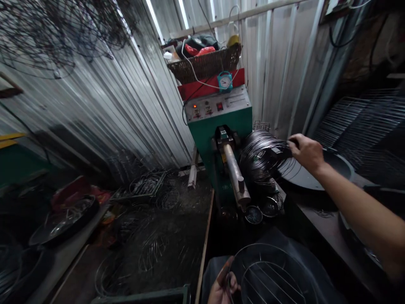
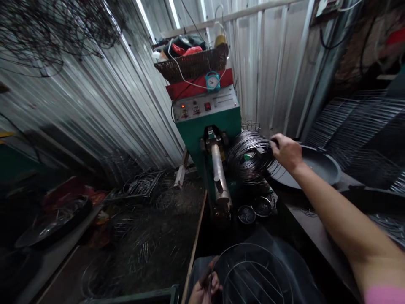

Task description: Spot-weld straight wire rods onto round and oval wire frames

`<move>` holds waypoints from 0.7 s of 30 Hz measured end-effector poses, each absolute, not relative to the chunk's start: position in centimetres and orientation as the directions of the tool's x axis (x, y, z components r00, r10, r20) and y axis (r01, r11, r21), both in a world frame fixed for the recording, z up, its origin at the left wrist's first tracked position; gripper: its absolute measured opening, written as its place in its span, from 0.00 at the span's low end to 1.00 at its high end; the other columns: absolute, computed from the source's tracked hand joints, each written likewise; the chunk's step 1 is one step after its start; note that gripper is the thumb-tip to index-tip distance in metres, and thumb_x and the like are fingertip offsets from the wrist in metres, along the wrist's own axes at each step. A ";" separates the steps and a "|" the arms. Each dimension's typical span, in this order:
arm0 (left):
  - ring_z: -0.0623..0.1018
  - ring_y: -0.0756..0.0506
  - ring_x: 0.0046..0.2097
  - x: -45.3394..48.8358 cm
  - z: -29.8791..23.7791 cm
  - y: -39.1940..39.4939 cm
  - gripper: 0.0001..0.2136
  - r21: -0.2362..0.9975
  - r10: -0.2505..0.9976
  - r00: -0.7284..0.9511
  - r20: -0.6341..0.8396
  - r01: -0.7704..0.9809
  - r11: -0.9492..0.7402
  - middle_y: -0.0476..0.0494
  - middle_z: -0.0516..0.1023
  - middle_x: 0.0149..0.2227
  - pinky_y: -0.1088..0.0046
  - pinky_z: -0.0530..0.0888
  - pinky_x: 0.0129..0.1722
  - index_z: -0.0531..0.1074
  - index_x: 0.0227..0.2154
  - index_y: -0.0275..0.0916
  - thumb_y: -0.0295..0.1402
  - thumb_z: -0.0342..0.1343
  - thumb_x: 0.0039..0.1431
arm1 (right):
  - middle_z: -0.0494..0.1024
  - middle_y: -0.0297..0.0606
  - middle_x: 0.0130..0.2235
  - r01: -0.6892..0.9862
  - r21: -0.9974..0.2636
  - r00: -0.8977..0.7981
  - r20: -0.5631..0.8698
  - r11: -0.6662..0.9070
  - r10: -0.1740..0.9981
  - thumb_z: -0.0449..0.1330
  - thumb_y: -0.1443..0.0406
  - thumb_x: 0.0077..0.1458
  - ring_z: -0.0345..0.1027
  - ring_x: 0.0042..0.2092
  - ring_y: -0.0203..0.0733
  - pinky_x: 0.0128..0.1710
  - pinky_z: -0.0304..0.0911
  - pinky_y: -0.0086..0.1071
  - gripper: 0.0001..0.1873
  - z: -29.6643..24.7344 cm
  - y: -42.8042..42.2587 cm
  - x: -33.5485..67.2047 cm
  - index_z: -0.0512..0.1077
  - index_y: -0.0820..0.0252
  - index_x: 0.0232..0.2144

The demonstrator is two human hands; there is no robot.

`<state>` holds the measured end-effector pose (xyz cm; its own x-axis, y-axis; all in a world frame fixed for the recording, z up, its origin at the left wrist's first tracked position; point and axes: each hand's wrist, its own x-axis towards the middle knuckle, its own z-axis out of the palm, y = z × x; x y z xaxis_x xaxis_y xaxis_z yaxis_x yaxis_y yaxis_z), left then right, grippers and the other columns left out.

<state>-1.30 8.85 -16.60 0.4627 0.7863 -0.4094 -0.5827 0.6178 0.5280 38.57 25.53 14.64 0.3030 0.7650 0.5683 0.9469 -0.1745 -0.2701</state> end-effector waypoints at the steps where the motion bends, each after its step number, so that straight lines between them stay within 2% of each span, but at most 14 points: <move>1: 0.58 0.55 0.21 -1.4 -17.0 9.0 0.21 0.528 0.778 0.476 -0.410 -0.572 0.628 0.52 0.61 0.19 0.70 0.66 0.33 0.76 0.44 0.43 0.38 0.64 0.42 | 0.73 0.53 0.48 0.912 -0.312 0.400 0.538 -0.265 0.742 0.42 0.57 0.63 0.66 0.48 0.49 0.44 0.57 0.36 0.23 12.6 24.6 39.7 0.66 0.65 0.51; 3: 0.59 0.54 0.20 -1.5 -17.6 9.1 0.23 0.523 0.765 0.498 -0.409 -0.559 0.643 0.52 0.61 0.19 0.69 0.66 0.34 0.75 0.46 0.45 0.37 0.63 0.43 | 0.72 0.57 0.49 0.844 -0.295 0.529 0.330 -0.448 0.782 0.40 0.62 0.62 0.67 0.47 0.51 0.43 0.59 0.38 0.23 7.5 22.9 41.8 0.63 0.66 0.53; 6: 0.60 0.54 0.20 -1.5 -18.1 9.0 0.25 0.494 0.765 0.517 -0.383 -0.585 0.643 0.52 0.63 0.20 0.70 0.66 0.33 0.73 0.49 0.49 0.37 0.63 0.43 | 0.73 0.61 0.46 0.818 -0.251 0.564 0.174 -0.517 0.807 0.51 0.63 0.55 0.67 0.46 0.58 0.42 0.58 0.44 0.20 -0.1 21.8 43.9 0.67 0.67 0.48; 9: 0.62 0.54 0.20 -1.4 -18.3 8.9 0.27 0.471 0.764 0.536 -0.359 -0.602 0.644 0.51 0.64 0.20 0.70 0.65 0.33 0.71 0.50 0.49 0.38 0.64 0.42 | 0.74 0.59 0.44 0.821 -0.167 0.561 0.059 -0.546 0.826 0.50 0.62 0.56 0.66 0.46 0.61 0.45 0.55 0.50 0.17 -4.7 22.5 45.5 0.71 0.67 0.43; 13: 0.62 0.55 0.20 -1.5 -18.7 9.1 0.25 0.487 0.764 0.546 -0.343 -0.593 0.642 0.51 0.64 0.21 0.69 0.65 0.35 0.73 0.48 0.49 0.40 0.64 0.43 | 0.75 0.58 0.43 0.823 -0.124 0.556 -0.031 -0.555 0.831 0.46 0.63 0.59 0.66 0.46 0.61 0.44 0.54 0.53 0.17 -6.0 24.6 47.9 0.73 0.65 0.38; 16: 0.60 0.55 0.21 -1.8 -19.4 9.5 0.16 0.503 0.730 0.608 -0.314 -0.545 0.671 0.51 0.63 0.21 0.69 0.65 0.36 0.78 0.36 0.43 0.43 0.63 0.43 | 0.76 0.56 0.42 0.816 -0.128 0.558 -0.080 -0.563 0.826 0.47 0.63 0.59 0.67 0.45 0.60 0.43 0.55 0.53 0.16 -5.8 25.3 49.8 0.74 0.63 0.36; 18: 0.60 0.55 0.21 -2.0 -19.7 9.7 0.15 0.511 0.696 0.649 -0.305 -0.505 0.695 0.51 0.62 0.21 0.70 0.64 0.36 0.78 0.30 0.38 0.44 0.62 0.45 | 0.76 0.56 0.42 0.812 -0.125 0.559 -0.108 -0.570 0.822 0.49 0.62 0.58 0.67 0.45 0.60 0.43 0.56 0.53 0.16 -5.7 25.2 50.6 0.75 0.63 0.37; 19: 0.60 0.56 0.21 -2.0 -19.7 9.8 0.15 0.511 0.690 0.656 -0.305 -0.499 0.700 0.51 0.62 0.21 0.70 0.64 0.36 0.78 0.29 0.37 0.44 0.62 0.45 | 0.75 0.56 0.44 0.809 -0.125 0.564 -0.108 -0.574 0.819 0.50 0.62 0.57 0.67 0.46 0.61 0.43 0.56 0.53 0.16 -5.7 25.0 50.9 0.75 0.63 0.39; 21: 0.59 0.56 0.21 -1.9 -19.5 9.9 0.16 0.505 0.700 0.642 -0.313 -0.512 0.695 0.51 0.63 0.22 0.69 0.64 0.37 0.77 0.36 0.37 0.42 0.62 0.45 | 0.73 0.57 0.47 0.791 -0.187 0.585 -0.051 -0.583 0.809 0.53 0.59 0.55 0.66 0.48 0.61 0.44 0.58 0.51 0.20 -5.5 24.7 50.9 0.72 0.64 0.46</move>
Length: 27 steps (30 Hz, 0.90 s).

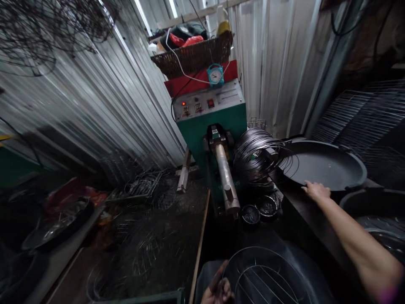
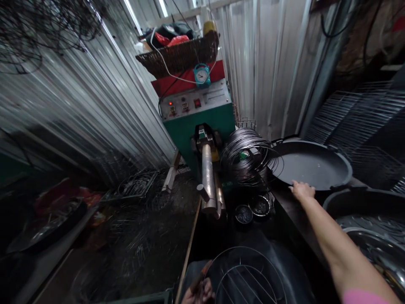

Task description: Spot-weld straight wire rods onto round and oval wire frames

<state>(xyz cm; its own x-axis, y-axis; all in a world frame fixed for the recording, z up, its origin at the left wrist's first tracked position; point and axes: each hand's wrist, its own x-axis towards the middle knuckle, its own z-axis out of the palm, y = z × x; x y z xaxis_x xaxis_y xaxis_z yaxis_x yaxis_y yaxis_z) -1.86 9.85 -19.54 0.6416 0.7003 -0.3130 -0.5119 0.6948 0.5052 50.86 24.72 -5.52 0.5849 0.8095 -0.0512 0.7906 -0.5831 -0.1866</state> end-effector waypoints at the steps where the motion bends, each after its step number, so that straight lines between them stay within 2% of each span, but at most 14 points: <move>1: 0.59 0.56 0.22 -1.7 -19.3 9.8 0.19 0.500 0.711 0.627 -0.319 -0.526 0.688 0.52 0.63 0.23 0.69 0.64 0.38 0.76 0.41 0.38 0.41 0.62 0.46 | 0.73 0.57 0.48 0.772 -0.267 0.598 0.000 -0.577 0.801 0.54 0.57 0.53 0.66 0.48 0.60 0.44 0.60 0.50 0.23 -5.3 24.7 50.6 0.70 0.65 0.48; 3: 0.59 0.56 0.22 -1.3 -18.6 9.6 0.24 0.487 0.716 0.609 -0.341 -0.537 0.689 0.52 0.64 0.24 0.69 0.65 0.38 0.72 0.48 0.41 0.40 0.62 0.46 | 0.74 0.55 0.47 0.701 -0.518 0.622 0.107 -0.491 0.776 0.57 0.56 0.48 0.67 0.47 0.56 0.43 0.62 0.45 0.28 -4.7 25.1 49.5 0.69 0.66 0.50; 5: 0.59 0.56 0.22 -0.9 -17.7 9.3 0.27 0.483 0.724 0.588 -0.361 -0.546 0.685 0.53 0.64 0.23 0.69 0.65 0.37 0.70 0.51 0.43 0.41 0.63 0.45 | 0.76 0.49 0.41 0.585 -0.739 0.642 0.170 -0.334 0.748 0.58 0.56 0.45 0.70 0.42 0.51 0.41 0.64 0.40 0.26 -3.7 25.9 48.0 0.71 0.65 0.45; 8: 0.59 0.56 0.21 -0.6 -16.7 8.9 0.28 0.495 0.732 0.565 -0.382 -0.544 0.678 0.53 0.63 0.23 0.70 0.66 0.37 0.70 0.51 0.42 0.41 0.64 0.44 | 0.76 0.44 0.31 0.492 -0.844 0.668 0.209 -0.213 0.714 0.56 0.56 0.43 0.69 0.35 0.47 0.37 0.64 0.38 0.17 -2.0 26.8 46.2 0.73 0.63 0.32; 11: 0.59 0.57 0.21 -0.7 -16.4 8.7 0.26 0.522 0.748 0.540 -0.386 -0.541 0.660 0.53 0.63 0.22 0.71 0.66 0.37 0.71 0.50 0.41 0.39 0.64 0.45 | 0.71 0.40 0.25 0.492 -0.854 0.686 0.261 -0.169 0.679 0.54 0.55 0.45 0.65 0.31 0.45 0.36 0.62 0.38 0.15 -0.1 26.1 45.4 0.72 0.62 0.27; 16: 0.58 0.57 0.22 -0.9 -16.5 8.7 0.23 0.529 0.763 0.519 -0.386 -0.553 0.644 0.52 0.62 0.23 0.72 0.66 0.36 0.73 0.49 0.39 0.35 0.63 0.46 | 0.67 0.35 0.28 0.515 -0.857 0.627 0.403 0.035 0.667 0.48 0.51 0.53 0.61 0.30 0.37 0.32 0.61 0.30 0.24 4.6 22.6 44.4 0.70 0.61 0.42; 18: 0.59 0.56 0.22 -0.9 -16.3 8.7 0.22 0.526 0.761 0.500 -0.412 -0.552 0.647 0.52 0.62 0.23 0.73 0.65 0.35 0.73 0.48 0.38 0.35 0.61 0.48 | 0.67 0.34 0.28 0.578 -0.806 0.541 0.495 0.127 0.680 0.49 0.51 0.54 0.59 0.29 0.36 0.32 0.59 0.29 0.24 7.5 21.5 43.4 0.70 0.61 0.44; 22: 0.59 0.56 0.22 -0.8 -15.3 8.5 0.19 0.538 0.767 0.489 -0.415 -0.548 0.640 0.51 0.62 0.23 0.73 0.65 0.34 0.74 0.47 0.38 0.34 0.60 0.50 | 0.73 0.37 0.33 0.761 -0.598 0.260 0.636 0.252 0.726 0.52 0.56 0.56 0.62 0.32 0.35 0.38 0.58 0.28 0.19 14.1 21.3 40.5 0.72 0.65 0.42; 24: 0.58 0.57 0.22 -0.8 -14.9 8.4 0.18 0.551 0.778 0.490 -0.394 -0.551 0.627 0.52 0.61 0.22 0.73 0.66 0.35 0.75 0.46 0.38 0.34 0.61 0.49 | 0.75 0.38 0.35 0.789 -0.546 0.137 0.602 0.281 0.787 0.52 0.57 0.57 0.64 0.35 0.35 0.40 0.58 0.28 0.19 16.9 21.8 39.1 0.72 0.66 0.41; 27: 0.57 0.57 0.21 -0.8 -14.5 8.3 0.20 0.592 0.799 0.475 -0.369 -0.543 0.596 0.53 0.59 0.20 0.73 0.66 0.34 0.75 0.46 0.38 0.34 0.62 0.47 | 0.77 0.37 0.36 0.810 -0.532 -0.044 0.367 0.248 0.929 0.53 0.59 0.57 0.66 0.37 0.36 0.43 0.59 0.29 0.17 18.7 22.2 37.4 0.73 0.67 0.39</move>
<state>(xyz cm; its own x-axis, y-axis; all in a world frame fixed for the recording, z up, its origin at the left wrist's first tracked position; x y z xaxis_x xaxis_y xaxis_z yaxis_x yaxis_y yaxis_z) -0.77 8.28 -14.54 0.4745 0.7991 -0.3691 -0.5427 0.5957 0.5921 37.38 22.18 18.65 -0.0437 0.9292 0.3671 0.8098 0.2481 -0.5317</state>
